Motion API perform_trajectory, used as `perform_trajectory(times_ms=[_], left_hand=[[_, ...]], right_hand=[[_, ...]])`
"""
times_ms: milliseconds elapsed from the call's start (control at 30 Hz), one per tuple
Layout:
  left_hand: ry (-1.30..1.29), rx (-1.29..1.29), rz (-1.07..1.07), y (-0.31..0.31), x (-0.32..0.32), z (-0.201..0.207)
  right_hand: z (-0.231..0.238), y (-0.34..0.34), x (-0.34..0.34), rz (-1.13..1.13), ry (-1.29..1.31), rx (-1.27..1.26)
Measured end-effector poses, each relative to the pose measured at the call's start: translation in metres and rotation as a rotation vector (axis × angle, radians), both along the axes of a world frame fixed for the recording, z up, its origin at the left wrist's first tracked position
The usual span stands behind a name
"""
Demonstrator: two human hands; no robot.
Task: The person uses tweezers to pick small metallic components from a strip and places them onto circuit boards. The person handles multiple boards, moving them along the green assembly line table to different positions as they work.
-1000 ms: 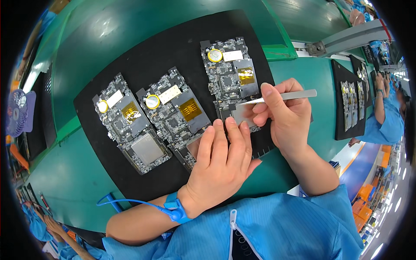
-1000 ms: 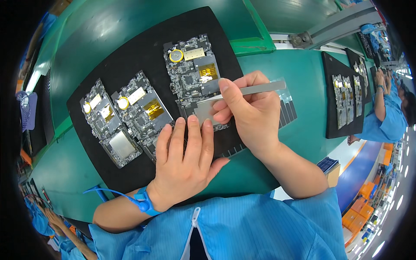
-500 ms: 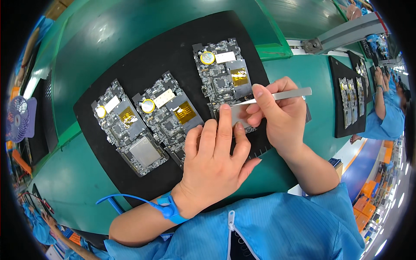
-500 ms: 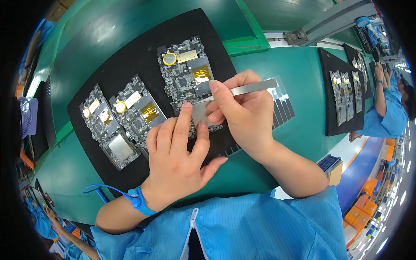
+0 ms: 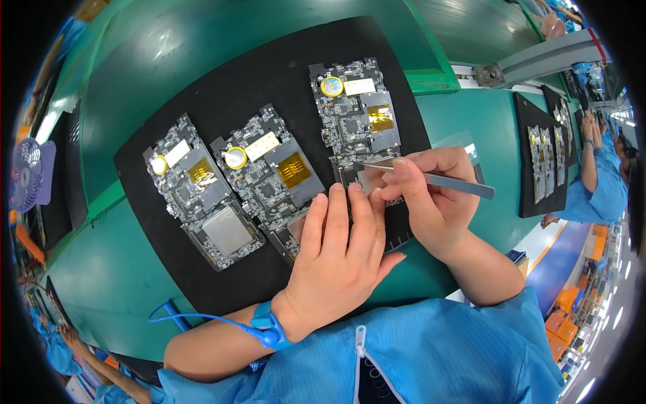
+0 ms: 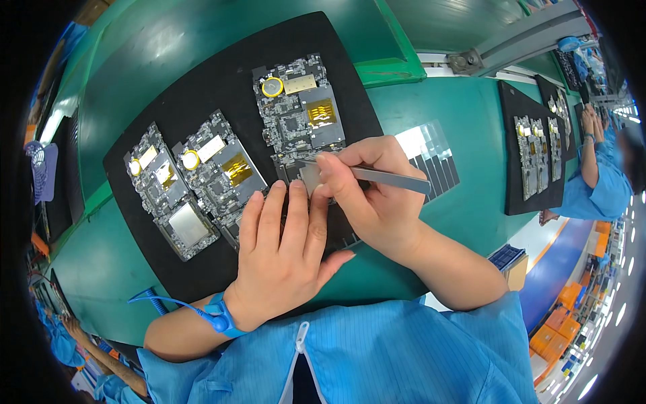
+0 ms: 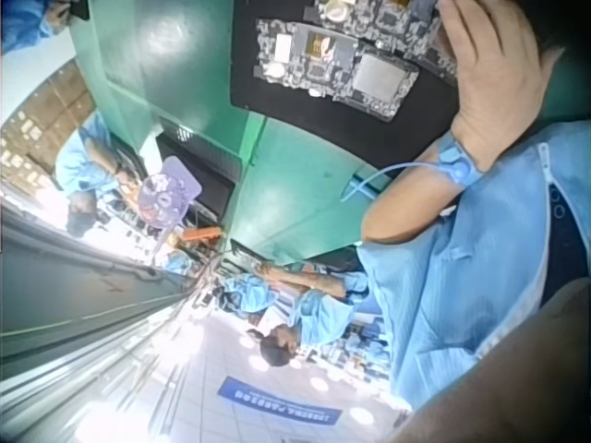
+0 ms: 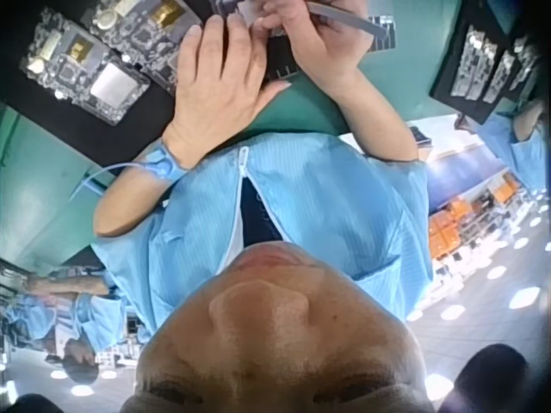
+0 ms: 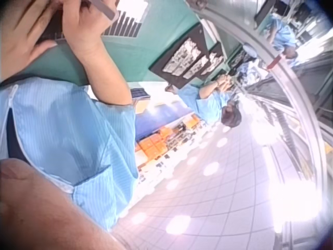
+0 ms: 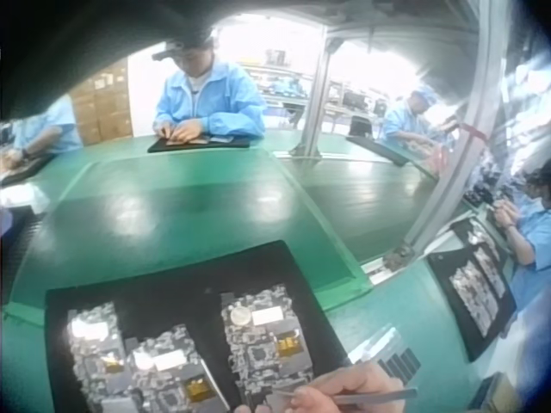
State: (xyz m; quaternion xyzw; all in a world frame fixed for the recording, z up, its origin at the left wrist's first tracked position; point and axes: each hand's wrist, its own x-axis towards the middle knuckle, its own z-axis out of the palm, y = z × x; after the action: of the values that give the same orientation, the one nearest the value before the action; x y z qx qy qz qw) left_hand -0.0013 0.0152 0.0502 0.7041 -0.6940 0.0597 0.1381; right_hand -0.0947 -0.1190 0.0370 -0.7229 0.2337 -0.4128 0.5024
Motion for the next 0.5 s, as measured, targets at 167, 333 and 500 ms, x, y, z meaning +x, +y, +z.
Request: perform_trajectory(times_ms=[167, 333, 500], left_hand=[[-0.02, -0.008, 0.002, -0.0003, 0.0002, -0.0002], [-0.032, -0.02, -0.001, -0.0009, -0.0006, -0.0025], [-0.035, -0.036, 0.008, -0.0014, -0.0013, -0.0039]], right_hand=[[-0.0009, -0.0017, 0.0007, -0.005, 0.026, -0.147], [-0.0023, -0.002, 0.0003, -0.025, 0.075, -0.284], [0.0001, -0.0048, 0.0015, 0.009, 0.076, -0.369]])
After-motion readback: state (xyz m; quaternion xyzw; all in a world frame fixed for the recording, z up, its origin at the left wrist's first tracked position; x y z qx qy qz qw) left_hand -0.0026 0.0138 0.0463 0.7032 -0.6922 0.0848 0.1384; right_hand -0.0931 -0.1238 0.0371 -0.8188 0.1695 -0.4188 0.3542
